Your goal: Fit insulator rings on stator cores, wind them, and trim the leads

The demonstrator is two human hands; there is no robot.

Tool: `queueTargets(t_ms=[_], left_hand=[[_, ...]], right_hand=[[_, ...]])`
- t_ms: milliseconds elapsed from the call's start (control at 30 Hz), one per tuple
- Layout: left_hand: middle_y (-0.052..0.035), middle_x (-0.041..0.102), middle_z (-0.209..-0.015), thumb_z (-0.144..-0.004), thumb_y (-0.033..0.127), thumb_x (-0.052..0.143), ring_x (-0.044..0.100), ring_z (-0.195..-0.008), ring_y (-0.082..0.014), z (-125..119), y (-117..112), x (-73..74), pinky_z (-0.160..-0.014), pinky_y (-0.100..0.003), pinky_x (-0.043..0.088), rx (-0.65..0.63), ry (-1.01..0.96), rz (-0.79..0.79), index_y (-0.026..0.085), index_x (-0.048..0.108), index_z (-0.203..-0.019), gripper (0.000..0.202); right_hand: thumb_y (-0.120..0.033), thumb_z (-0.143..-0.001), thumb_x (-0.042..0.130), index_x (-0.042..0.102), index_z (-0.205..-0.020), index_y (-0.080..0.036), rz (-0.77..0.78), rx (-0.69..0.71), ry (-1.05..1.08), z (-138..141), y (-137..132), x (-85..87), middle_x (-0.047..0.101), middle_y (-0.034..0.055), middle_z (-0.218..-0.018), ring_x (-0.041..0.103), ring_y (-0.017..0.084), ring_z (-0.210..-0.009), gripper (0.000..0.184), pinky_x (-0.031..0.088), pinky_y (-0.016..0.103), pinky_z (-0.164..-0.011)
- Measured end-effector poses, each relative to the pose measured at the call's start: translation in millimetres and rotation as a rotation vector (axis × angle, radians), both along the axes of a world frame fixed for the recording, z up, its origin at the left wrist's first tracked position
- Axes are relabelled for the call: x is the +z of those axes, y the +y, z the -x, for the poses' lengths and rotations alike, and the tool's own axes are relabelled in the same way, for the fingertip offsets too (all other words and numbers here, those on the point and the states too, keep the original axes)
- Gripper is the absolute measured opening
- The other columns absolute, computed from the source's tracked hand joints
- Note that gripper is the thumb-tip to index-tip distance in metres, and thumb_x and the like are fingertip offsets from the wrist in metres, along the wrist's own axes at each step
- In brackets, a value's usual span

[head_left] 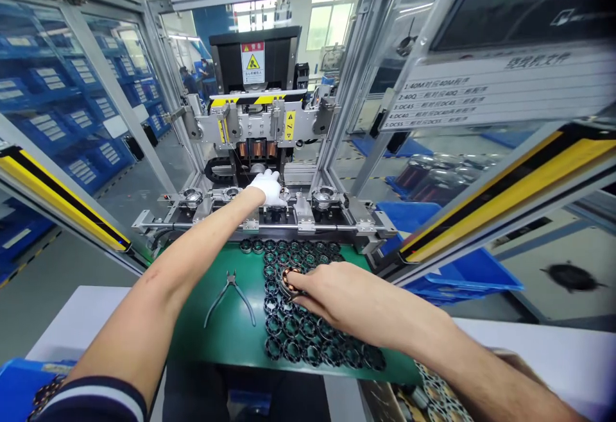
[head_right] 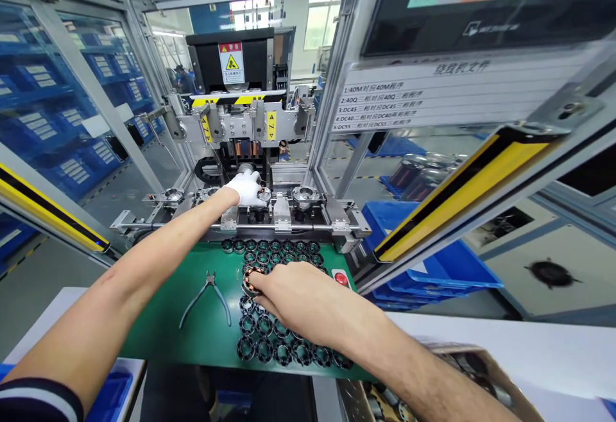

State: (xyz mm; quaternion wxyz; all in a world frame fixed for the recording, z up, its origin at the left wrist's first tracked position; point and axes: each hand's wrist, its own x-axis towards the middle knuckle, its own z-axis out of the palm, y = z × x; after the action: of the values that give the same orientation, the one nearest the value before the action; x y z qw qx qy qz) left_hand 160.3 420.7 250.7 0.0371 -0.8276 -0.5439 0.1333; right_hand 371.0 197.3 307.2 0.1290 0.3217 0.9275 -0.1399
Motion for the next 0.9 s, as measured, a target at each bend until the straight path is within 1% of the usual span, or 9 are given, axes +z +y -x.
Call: queueTargets(t_ms=[167,300,367,433,567,667,733,800,900], left_hand=[[-0.0155,0.070,-0.156,-0.111,0.059,0.073,0.064,-0.147,-0.0355,-1,-6,-11.1,-0.124,-0.059,0.054,-0.009,-0.030,-0.014,0.019,0.076,-0.139,0.049],[-0.0160,0.071,-0.151,-0.113,0.058,0.067,0.062,-0.146,-0.0351,2,-12,-8.3,-0.121,-0.056,0.053,-0.033,-0.058,-0.091,0.017,0.080,-0.131,0.047],[-0.0197,0.069,-0.151,-0.116,0.053,0.058,0.057,-0.148,-0.0384,3,-13,-0.1,-0.120,-0.054,0.051,-0.038,-0.092,-0.157,0.014,0.084,-0.130,0.049],[-0.0227,0.067,-0.152,-0.115,0.051,0.053,0.054,-0.149,-0.0424,2,-14,13.8,-0.119,-0.054,0.050,-0.039,-0.137,-0.226,0.012,0.086,-0.131,0.054],[-0.0226,0.063,-0.154,-0.110,0.055,0.057,0.051,-0.151,-0.0456,11,-30,52.9,-0.124,-0.054,0.048,-0.036,-0.219,-0.323,0.010,0.086,-0.135,0.059],[-0.0198,0.063,-0.150,-0.113,0.047,0.052,0.053,-0.148,-0.0418,45,-66,75.7,-0.126,-0.055,0.046,-0.060,-0.266,-0.333,0.013,0.086,-0.135,0.053],[-0.0173,0.065,-0.142,-0.114,0.049,0.049,0.058,-0.140,-0.0377,82,-103,78.9,-0.125,-0.054,0.047,-0.102,-0.304,-0.291,0.018,0.088,-0.128,0.051],[-0.0147,0.067,-0.134,-0.114,0.055,0.051,0.061,-0.134,-0.0349,124,-147,69.8,-0.122,-0.052,0.049,-0.074,-0.285,-0.197,0.026,0.090,-0.117,0.048],[-0.0116,0.073,-0.124,-0.109,0.056,0.061,0.066,-0.124,-0.0341,182,-218,34.8,-0.115,-0.049,0.054,0.097,-0.191,-0.017,0.036,0.091,-0.107,0.036]], right_hand=[[-0.030,-0.121,0.062,0.072,-0.118,-0.024,0.022,0.040,0.027,7,-7,-9.4,0.087,0.0065,-0.101,0.085,0.029,-0.090,0.012,0.025,0.037,-0.061],[-0.028,-0.120,0.062,0.071,-0.113,-0.025,0.044,0.039,0.068,9,-10,-15.0,0.087,0.0053,-0.100,0.085,0.030,-0.089,0.011,0.028,0.037,-0.063],[-0.029,-0.120,0.062,0.070,-0.113,-0.026,0.052,0.034,0.073,6,-11,-16.1,0.088,0.0051,-0.101,0.086,0.030,-0.090,0.011,0.029,0.037,-0.063],[-0.029,-0.120,0.061,0.070,-0.114,-0.026,0.060,0.029,0.070,2,-13,-16.6,0.088,0.0051,-0.104,0.086,0.030,-0.092,0.010,0.030,0.037,-0.063],[-0.029,-0.120,0.061,0.068,-0.115,-0.026,0.098,0.006,0.082,-6,-16,-19.5,0.089,0.0062,-0.107,0.086,0.030,-0.093,0.009,0.032,0.037,-0.063],[-0.030,-0.121,0.059,0.067,-0.111,-0.026,0.124,-0.018,0.100,-10,-20,-24.3,0.087,0.0065,-0.106,0.085,0.030,-0.090,0.013,0.033,0.037,-0.064],[-0.032,-0.123,0.055,0.067,-0.114,-0.027,0.132,-0.013,0.104,-9,-23,-27.9,0.086,0.0065,-0.106,0.084,0.029,-0.089,0.016,0.036,0.037,-0.065],[-0.032,-0.124,0.053,0.070,-0.118,-0.026,0.132,0.011,0.108,0,-26,-32.6,0.084,0.0068,-0.109,0.083,0.029,-0.089,0.019,0.040,0.037,-0.067],[-0.031,-0.123,0.054,0.076,-0.123,-0.025,0.108,0.074,0.147,32,-27,-46.0,0.078,0.0100,-0.130,0.081,0.026,-0.097,0.022,0.051,0.035,-0.073]])
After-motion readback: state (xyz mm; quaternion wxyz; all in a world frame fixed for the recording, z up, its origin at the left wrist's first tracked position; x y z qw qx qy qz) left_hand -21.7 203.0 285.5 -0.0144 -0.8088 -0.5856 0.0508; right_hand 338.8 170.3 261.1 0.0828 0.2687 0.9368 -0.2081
